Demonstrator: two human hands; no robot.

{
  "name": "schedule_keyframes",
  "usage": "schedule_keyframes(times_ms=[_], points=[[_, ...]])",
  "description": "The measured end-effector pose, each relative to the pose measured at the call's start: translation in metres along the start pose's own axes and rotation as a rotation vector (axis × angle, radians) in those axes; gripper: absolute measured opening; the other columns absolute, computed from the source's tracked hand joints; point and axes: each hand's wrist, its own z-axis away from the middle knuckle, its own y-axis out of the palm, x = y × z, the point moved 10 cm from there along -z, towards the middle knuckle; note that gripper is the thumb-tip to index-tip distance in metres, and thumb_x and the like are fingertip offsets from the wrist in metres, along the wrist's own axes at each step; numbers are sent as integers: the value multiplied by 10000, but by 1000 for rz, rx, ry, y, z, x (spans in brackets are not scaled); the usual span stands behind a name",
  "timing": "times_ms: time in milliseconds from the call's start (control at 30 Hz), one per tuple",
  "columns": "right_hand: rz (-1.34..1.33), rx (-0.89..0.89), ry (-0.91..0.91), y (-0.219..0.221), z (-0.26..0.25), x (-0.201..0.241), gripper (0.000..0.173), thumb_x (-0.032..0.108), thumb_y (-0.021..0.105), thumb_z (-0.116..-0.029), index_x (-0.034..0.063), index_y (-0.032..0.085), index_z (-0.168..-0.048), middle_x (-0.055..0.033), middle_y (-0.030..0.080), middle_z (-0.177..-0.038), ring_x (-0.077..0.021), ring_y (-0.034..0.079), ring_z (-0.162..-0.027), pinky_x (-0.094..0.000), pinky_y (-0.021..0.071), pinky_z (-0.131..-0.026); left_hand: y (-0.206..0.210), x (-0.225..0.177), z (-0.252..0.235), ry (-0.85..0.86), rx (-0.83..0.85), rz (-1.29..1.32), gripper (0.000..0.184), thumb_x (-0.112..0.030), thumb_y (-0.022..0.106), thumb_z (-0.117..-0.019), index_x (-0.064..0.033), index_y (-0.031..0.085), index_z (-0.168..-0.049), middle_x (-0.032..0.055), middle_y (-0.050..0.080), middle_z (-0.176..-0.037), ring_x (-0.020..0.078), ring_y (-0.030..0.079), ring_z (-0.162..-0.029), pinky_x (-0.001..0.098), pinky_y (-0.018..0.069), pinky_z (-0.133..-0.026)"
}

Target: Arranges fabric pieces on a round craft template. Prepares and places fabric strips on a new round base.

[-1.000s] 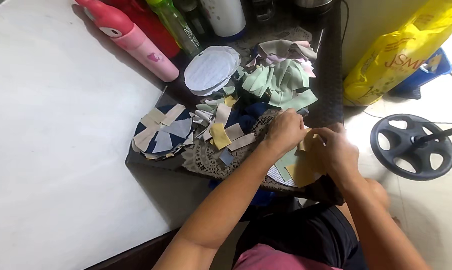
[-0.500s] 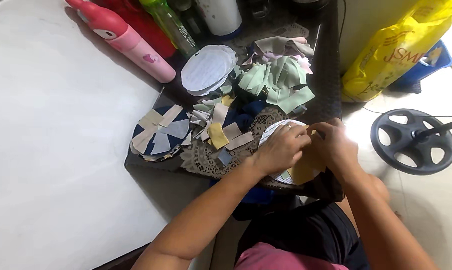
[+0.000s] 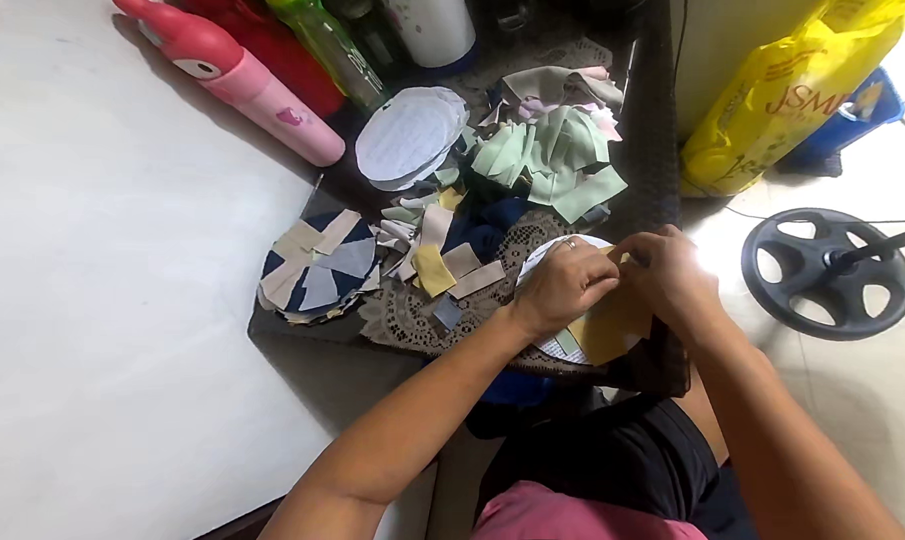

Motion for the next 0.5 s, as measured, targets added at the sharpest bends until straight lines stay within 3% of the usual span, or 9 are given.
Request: schedule_keyframes(times_ms=[333,500], points=[[3,9,-18,0,-3,0,157,125,718,-934,163,770,-1077,-176,663,-1114,-378,637,-1023,-584,516,-770,11,-16,6,222,192,-105,128,-70,665,-859,-95,786,-893,72,714,-898,284,667,-1002,484,501,-934],[23,39,-14,2,-7,-3,170,149,712,-938,175,770,-1095,-171,662,-1112,-377,636,-1037,-588,514,-784,-6,-10,13,107,122,-63,194,-128,609,-889,-98,795,-941,60,734,-927,251,674,-1025,456,507,-948]])
